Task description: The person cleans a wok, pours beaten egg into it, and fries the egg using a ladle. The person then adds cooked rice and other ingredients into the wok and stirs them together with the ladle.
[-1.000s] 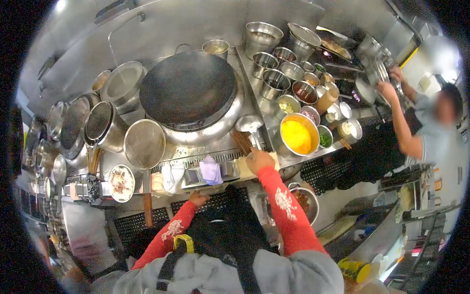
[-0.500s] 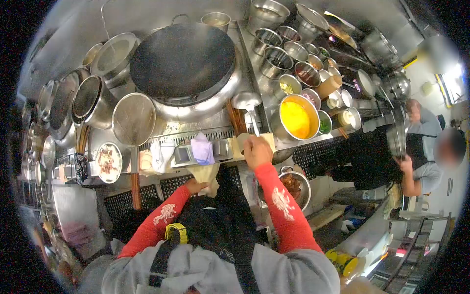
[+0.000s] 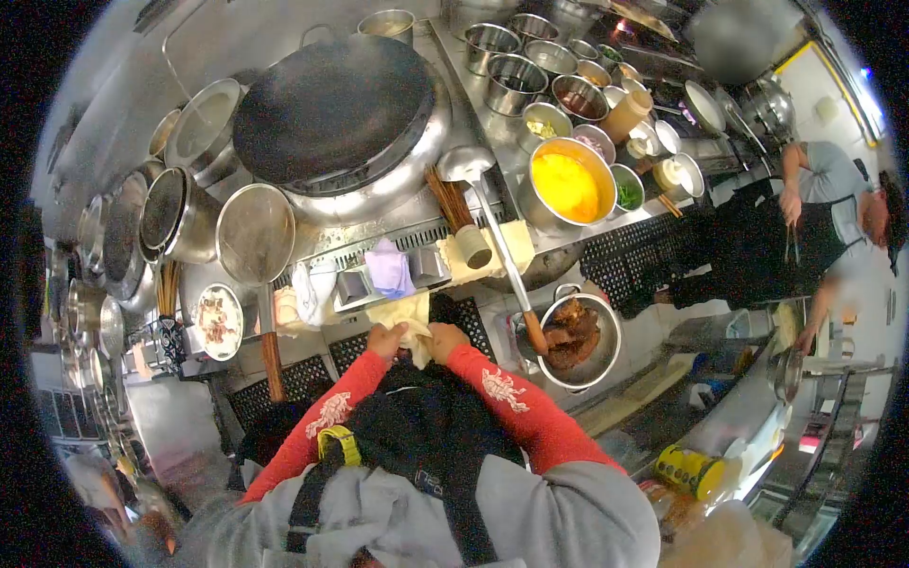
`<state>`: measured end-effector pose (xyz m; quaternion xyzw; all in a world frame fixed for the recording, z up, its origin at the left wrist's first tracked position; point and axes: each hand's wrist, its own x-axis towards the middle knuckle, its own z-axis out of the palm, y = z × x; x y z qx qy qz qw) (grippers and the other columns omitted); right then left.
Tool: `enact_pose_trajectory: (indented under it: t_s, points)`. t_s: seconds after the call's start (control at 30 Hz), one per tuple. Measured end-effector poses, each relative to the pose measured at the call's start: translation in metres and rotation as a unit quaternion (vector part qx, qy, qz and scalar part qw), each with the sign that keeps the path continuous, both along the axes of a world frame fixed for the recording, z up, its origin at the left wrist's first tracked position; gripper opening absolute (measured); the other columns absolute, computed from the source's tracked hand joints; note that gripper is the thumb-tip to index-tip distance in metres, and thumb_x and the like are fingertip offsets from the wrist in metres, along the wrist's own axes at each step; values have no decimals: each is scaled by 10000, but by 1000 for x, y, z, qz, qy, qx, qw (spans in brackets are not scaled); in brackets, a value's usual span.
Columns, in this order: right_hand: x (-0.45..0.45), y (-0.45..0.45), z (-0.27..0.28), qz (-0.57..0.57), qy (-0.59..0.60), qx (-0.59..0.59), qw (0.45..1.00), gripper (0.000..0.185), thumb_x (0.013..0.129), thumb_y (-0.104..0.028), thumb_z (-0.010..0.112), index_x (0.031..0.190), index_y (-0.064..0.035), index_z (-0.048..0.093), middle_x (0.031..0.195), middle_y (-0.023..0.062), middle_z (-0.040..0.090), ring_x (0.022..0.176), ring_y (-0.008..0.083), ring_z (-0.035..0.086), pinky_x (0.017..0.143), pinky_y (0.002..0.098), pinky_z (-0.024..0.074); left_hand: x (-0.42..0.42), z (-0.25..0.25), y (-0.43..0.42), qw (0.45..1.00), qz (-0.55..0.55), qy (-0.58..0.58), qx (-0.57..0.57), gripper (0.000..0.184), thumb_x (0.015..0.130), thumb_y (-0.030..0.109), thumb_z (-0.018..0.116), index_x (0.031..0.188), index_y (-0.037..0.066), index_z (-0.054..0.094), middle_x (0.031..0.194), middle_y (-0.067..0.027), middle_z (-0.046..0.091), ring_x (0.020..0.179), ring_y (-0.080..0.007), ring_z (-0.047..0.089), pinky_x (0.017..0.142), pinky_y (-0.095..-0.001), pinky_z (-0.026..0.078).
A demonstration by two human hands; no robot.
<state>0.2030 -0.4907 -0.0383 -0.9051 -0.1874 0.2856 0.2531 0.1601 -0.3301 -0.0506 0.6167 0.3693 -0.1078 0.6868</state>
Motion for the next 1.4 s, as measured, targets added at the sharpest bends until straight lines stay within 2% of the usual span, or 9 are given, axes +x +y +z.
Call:
enact_pose_trajectory:
  t_s: [0.2,0.33,0.5,0.6,0.7,0.73,0.87,1.0,1.4]
  points:
    - [-1,-31,30,28,-69,11,997,293,858,-352,530,896,-87,650,856,187,644,800,378,615,705,469,479,6,-49,11,999,-31,31,1,363,760,240,698,797,-87,545,733,-155,604,567,-234,595,425,-380,465]
    - [-4,-67,65,46,-214,105,970,220,842,-245,528,948,-100,656,858,175,650,784,358,621,692,461,483,11,-87,34,898,-190,12,397,477,752,343,679,892,-99,566,796,-158,627,640,-280,612,545,-436,489]
    - [25,-124,111,-156,-461,-38,873,262,739,-151,665,958,-28,592,894,176,600,775,330,596,745,419,471,-6,-17,68,970,-231,67,23,330,816,360,607,723,44,574,571,-57,538,486,-147,515,428,-292,404]
    - [32,-155,59,-229,-126,-23,965,340,733,-198,675,995,-10,570,835,179,606,748,363,590,726,428,484,-36,-83,89,969,-244,16,24,305,819,376,590,690,100,567,535,-58,519,499,-195,518,462,-338,411]
    - [28,-164,43,-250,-216,28,944,380,730,-196,672,1024,9,548,706,145,602,654,342,592,659,393,496,-87,-158,110,699,-376,-311,523,336,817,430,523,806,133,680,643,-145,612,630,-329,614,572,-455,466]
    - [36,-173,33,-213,-251,80,941,344,747,-166,654,1026,8,552,673,118,604,608,298,596,619,364,497,-89,-153,113,695,-557,-58,450,366,821,448,491,819,149,703,764,-167,655,774,-315,650,664,-464,488]
    - [79,-140,126,-326,22,327,887,229,811,-53,567,1037,-13,565,699,40,575,504,103,517,434,249,418,-134,-182,108,853,-337,145,371,420,748,520,565,852,145,723,850,-170,673,809,-299,655,696,-463,499]
    - [204,-101,219,-292,-24,502,813,390,796,-49,554,1182,-21,506,721,43,569,432,102,471,362,259,387,-145,-184,102,795,-498,92,335,517,751,485,538,1008,55,667,1057,-222,621,1017,-335,594,904,-420,445]
    - [587,-49,329,-197,-141,247,938,178,687,39,545,861,14,567,565,107,556,407,203,536,355,367,414,-111,-132,66,952,-130,174,216,508,747,453,554,1013,34,662,1040,-195,639,974,-331,617,902,-417,445]
